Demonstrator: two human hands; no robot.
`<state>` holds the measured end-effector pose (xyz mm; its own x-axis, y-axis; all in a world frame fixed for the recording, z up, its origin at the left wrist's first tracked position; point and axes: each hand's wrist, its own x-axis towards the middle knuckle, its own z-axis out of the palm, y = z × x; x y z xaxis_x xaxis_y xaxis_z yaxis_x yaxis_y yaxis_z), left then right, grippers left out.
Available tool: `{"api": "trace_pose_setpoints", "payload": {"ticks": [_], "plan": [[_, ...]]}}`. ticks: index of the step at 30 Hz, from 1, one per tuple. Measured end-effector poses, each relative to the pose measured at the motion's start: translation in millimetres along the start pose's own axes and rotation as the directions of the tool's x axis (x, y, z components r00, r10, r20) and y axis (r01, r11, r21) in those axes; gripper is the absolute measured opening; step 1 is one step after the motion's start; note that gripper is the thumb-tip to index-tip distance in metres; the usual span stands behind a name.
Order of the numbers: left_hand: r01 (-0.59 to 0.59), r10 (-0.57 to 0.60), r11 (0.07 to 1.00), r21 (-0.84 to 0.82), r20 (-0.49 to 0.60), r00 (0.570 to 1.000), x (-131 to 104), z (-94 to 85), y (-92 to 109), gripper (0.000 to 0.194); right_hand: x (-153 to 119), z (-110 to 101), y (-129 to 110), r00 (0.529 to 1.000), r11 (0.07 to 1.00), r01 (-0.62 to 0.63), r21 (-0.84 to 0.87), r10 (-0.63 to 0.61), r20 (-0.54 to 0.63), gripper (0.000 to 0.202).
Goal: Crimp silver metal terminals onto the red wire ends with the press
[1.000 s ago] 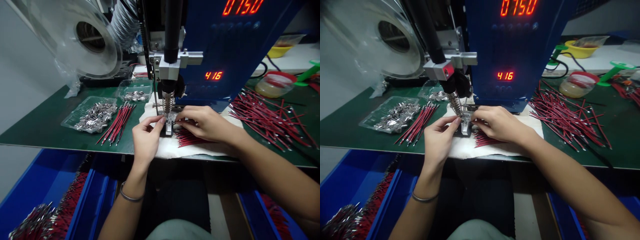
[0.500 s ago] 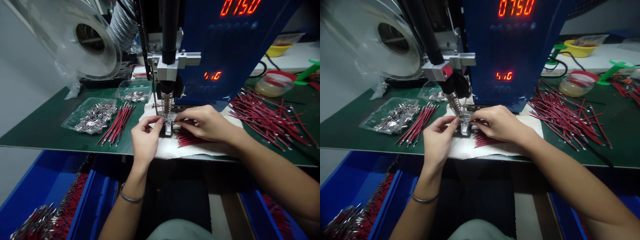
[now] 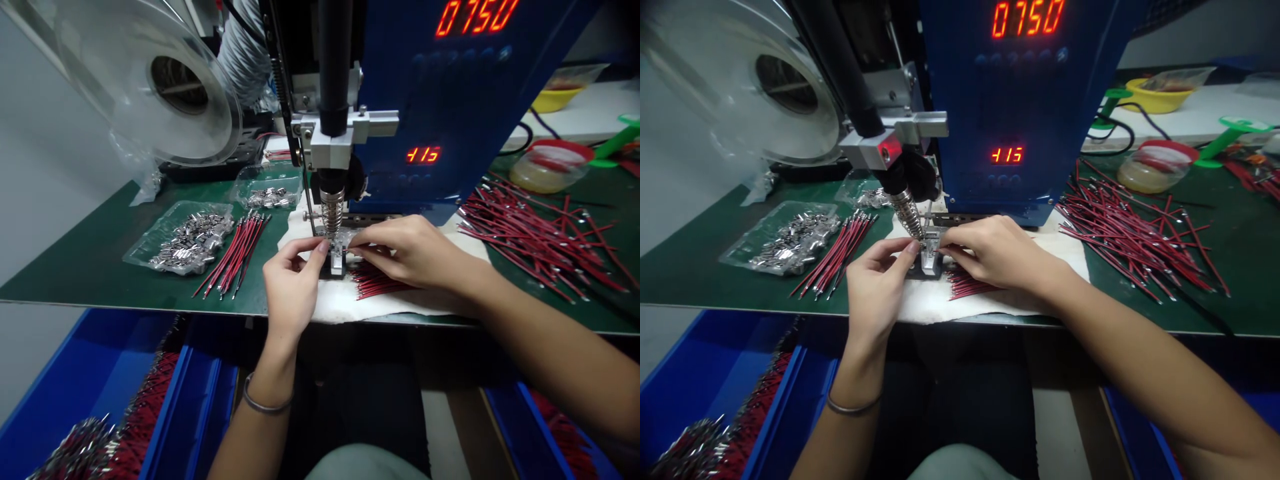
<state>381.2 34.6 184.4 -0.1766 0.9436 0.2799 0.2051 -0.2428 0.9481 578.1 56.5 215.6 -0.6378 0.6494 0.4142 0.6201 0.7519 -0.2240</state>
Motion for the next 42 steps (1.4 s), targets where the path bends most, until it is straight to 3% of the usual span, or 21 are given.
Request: {"api": "trace_pose_setpoints", "payload": {"ticks": [36, 42], "plan": [[0.013, -0.013, 1.0, -0.023, 0.01, 1.0, 2.0, 2.6, -1.6, 0.025, 1.2, 2.2, -0.4, 1.0, 1.0, 0.013, 0.006, -0.013, 0.006, 0.019], [0.012, -0.012, 0.998, -0.065, 0.002, 1.0, 0.7, 0.8, -0.6, 0.023, 1.3, 1.8, -1.4, 0.999, 0.999, 0.009, 0.054, -0.007, -0.038, 0.019]]}}
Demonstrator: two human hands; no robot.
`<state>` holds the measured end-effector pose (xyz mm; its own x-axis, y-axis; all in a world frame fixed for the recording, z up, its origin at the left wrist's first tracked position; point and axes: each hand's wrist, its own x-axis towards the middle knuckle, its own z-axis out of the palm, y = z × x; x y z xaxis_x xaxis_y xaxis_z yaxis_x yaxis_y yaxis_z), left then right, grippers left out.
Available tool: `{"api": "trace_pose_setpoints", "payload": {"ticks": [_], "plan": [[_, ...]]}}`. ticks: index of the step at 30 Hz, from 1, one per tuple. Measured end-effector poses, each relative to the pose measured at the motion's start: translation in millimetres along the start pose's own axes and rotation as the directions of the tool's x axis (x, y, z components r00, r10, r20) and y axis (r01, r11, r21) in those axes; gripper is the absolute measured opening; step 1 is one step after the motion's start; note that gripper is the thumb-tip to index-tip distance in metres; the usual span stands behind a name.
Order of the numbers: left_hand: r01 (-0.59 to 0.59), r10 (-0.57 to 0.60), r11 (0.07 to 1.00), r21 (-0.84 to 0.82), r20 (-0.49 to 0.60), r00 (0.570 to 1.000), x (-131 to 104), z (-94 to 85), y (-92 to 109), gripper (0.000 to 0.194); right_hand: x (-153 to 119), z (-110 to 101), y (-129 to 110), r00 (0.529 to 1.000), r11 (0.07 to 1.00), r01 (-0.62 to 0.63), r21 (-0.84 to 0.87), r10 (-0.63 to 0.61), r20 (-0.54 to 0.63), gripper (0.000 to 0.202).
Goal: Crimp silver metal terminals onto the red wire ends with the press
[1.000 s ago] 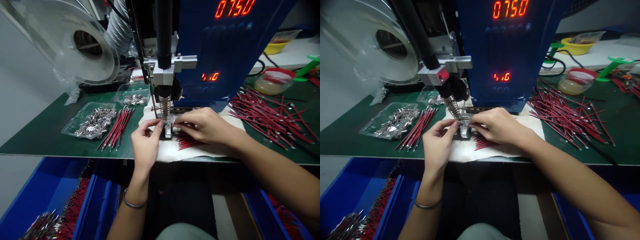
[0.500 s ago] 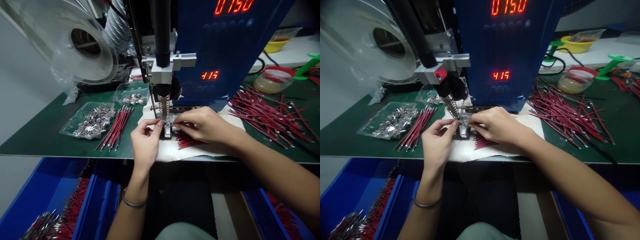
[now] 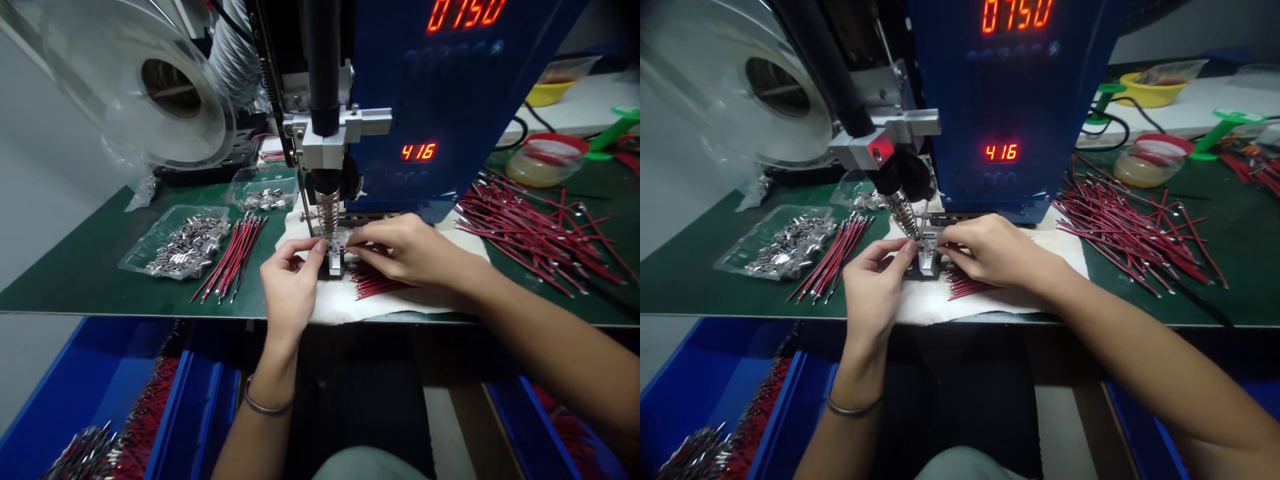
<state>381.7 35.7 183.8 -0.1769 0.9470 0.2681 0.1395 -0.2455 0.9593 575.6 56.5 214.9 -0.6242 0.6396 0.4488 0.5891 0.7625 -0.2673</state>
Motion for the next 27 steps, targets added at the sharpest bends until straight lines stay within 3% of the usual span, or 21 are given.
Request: {"api": "trace_pose_setpoints", "payload": {"ticks": [4, 13, 27], "plan": [[0.011, -0.011, 1.0, 0.011, 0.01, 1.0, -0.7, -0.9, 1.4, 0.023, 0.8, 0.2, -0.6, 0.999, 1.0, 0.001, 0.018, 0.0, -0.032, 0.016], [-0.003, 0.002, 1.0, 0.022, 0.007, 1.0, -0.1, -0.3, 0.8, 0.023, 2.0, 1.5, -4.5, 0.999, 0.997, -0.044, -0.062, 0.045, 0.011, 0.023], [0.056, -0.062, 0.989, -0.136, -0.042, 0.997, 1.7, 0.5, -3.1, 0.025, 2.5, 7.0, -6.2, 0.998, 0.998, -0.054, -0.043, 0.052, -0.04, 0.021]]}}
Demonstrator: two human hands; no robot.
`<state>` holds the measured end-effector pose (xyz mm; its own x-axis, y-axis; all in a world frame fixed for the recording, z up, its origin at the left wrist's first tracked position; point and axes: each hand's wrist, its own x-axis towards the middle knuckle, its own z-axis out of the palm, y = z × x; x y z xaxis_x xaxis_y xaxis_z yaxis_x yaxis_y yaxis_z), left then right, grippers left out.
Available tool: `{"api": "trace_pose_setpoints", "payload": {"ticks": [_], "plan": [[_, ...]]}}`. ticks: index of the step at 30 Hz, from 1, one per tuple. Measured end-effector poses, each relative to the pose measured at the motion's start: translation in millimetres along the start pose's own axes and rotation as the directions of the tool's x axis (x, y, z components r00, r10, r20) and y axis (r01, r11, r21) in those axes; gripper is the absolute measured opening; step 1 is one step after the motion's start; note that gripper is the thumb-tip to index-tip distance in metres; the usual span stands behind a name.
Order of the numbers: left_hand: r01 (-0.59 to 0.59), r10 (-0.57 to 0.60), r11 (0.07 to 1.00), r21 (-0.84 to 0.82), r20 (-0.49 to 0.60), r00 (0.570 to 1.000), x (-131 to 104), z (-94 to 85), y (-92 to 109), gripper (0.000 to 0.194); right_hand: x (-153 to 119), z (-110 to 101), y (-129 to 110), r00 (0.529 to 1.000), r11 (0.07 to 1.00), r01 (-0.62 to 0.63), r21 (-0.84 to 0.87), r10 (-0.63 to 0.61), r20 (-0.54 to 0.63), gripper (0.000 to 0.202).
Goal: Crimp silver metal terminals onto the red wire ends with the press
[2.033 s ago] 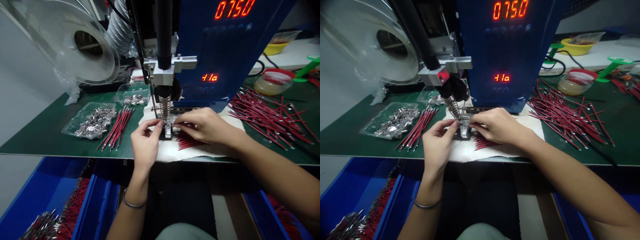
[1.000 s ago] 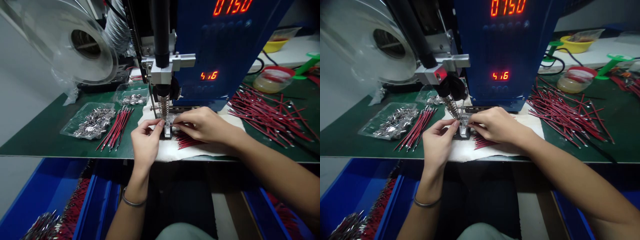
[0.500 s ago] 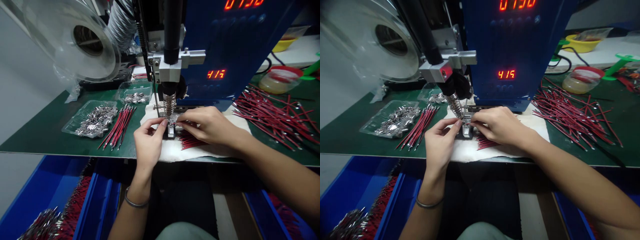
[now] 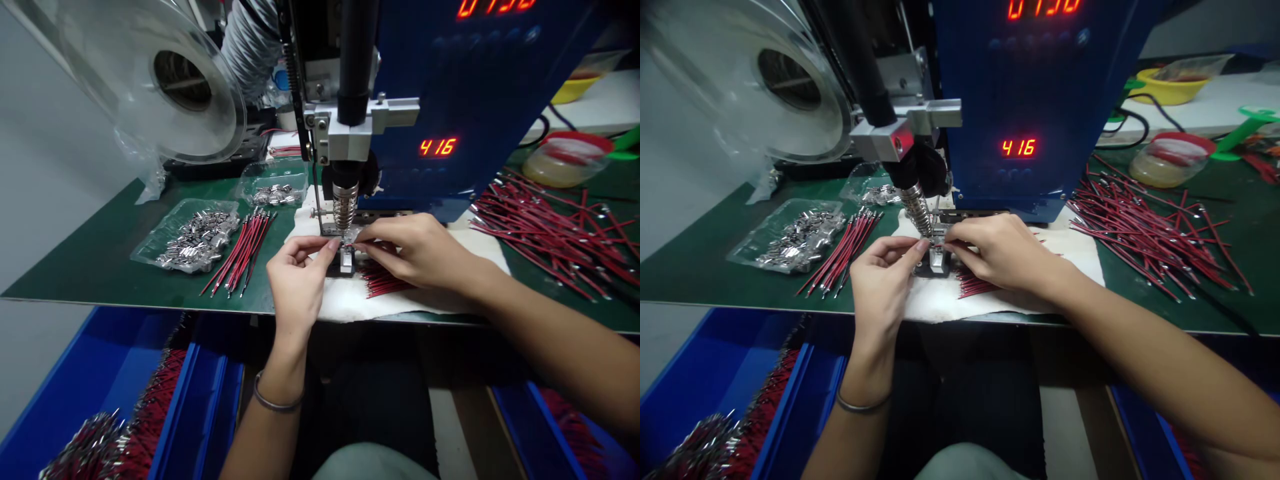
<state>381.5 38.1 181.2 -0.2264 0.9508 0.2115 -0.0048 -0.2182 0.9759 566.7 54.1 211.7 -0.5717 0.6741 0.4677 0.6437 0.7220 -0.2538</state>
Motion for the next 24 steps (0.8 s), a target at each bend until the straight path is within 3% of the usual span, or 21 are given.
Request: {"api": "trace_pose_setpoints", "payload": {"ticks": [11, 24], "plan": [[-0.014, 0.014, 1.0, 0.004, 0.009, 1.0, 0.3, -0.8, 0.0, 0.022, 0.6, 2.8, 0.1, 1.0, 1.0, -0.013, 0.015, 0.013, 0.004, 0.023], [-0.039, 0.038, 0.999, 0.038, 0.018, 0.999, -1.2, -0.8, 0.9, 0.019, 3.7, 3.0, -4.5, 0.99, 0.994, -0.094, 0.053, 0.098, -0.097, 0.015]]}}
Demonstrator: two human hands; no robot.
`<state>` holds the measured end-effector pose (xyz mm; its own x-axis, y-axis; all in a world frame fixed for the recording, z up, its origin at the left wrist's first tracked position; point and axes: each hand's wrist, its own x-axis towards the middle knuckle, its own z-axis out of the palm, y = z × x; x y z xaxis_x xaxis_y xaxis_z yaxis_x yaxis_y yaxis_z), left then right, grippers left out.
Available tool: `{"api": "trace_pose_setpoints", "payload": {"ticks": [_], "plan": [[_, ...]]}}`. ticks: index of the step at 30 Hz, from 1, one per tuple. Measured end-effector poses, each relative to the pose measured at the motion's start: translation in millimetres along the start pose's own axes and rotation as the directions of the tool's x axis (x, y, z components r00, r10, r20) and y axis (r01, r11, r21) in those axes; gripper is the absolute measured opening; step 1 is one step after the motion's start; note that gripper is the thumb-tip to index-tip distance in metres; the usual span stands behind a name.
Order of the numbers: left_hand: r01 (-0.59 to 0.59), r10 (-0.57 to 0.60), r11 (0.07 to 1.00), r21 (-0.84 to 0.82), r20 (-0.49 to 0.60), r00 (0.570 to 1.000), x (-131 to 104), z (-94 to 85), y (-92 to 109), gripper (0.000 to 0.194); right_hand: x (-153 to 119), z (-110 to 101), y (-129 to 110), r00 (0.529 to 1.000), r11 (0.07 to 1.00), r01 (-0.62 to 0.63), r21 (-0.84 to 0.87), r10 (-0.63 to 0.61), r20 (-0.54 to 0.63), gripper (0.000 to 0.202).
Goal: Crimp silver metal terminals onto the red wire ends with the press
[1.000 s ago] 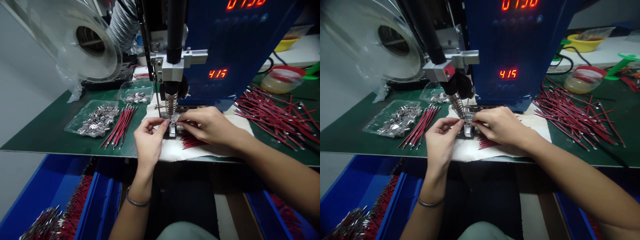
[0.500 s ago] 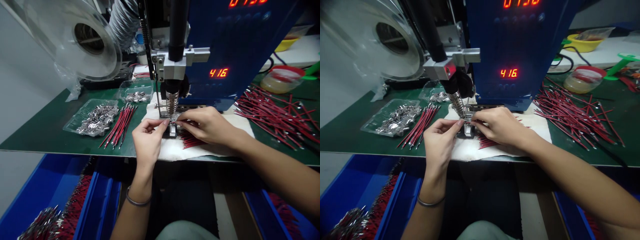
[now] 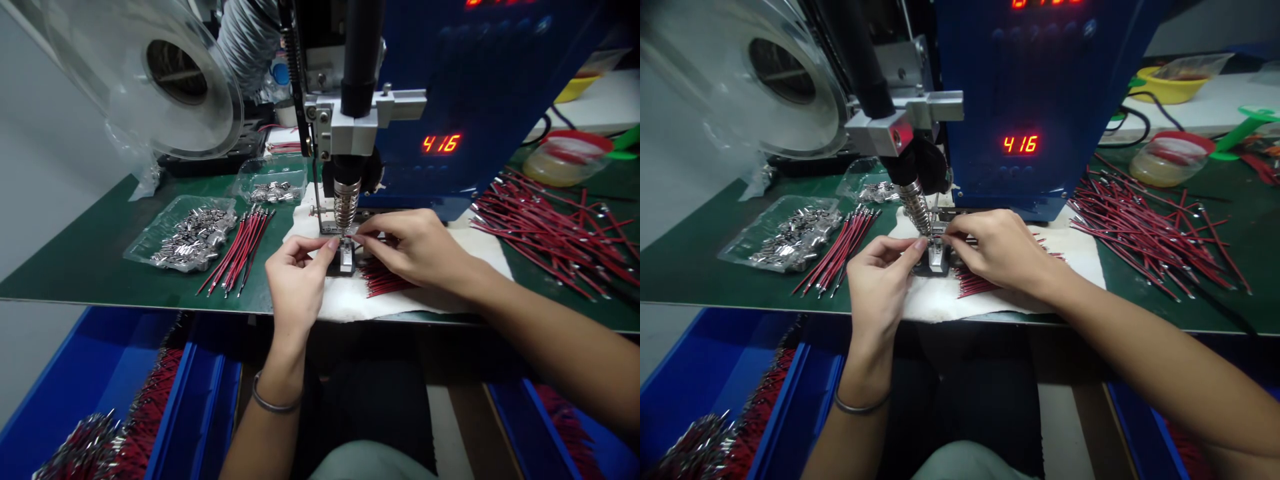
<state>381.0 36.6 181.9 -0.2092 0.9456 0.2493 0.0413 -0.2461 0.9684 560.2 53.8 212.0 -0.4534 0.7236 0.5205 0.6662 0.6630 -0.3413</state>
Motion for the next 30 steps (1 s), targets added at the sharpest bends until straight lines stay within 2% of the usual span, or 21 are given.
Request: {"api": "trace_pose_setpoints", "payload": {"ticks": [13, 30], "plan": [[0.013, -0.013, 1.0, 0.002, -0.005, 1.0, -0.4, 0.4, 3.0, 0.019, -0.3, 2.7, -1.9, 1.0, 1.0, -0.002, 0.022, 0.001, 0.02, 0.015], [0.001, -0.001, 1.0, -0.005, 0.001, 1.0, -0.9, 0.7, 2.0, 0.018, -1.5, 3.1, -8.4, 0.993, 0.993, -0.115, 0.028, 0.114, 0.032, 0.017]]}}
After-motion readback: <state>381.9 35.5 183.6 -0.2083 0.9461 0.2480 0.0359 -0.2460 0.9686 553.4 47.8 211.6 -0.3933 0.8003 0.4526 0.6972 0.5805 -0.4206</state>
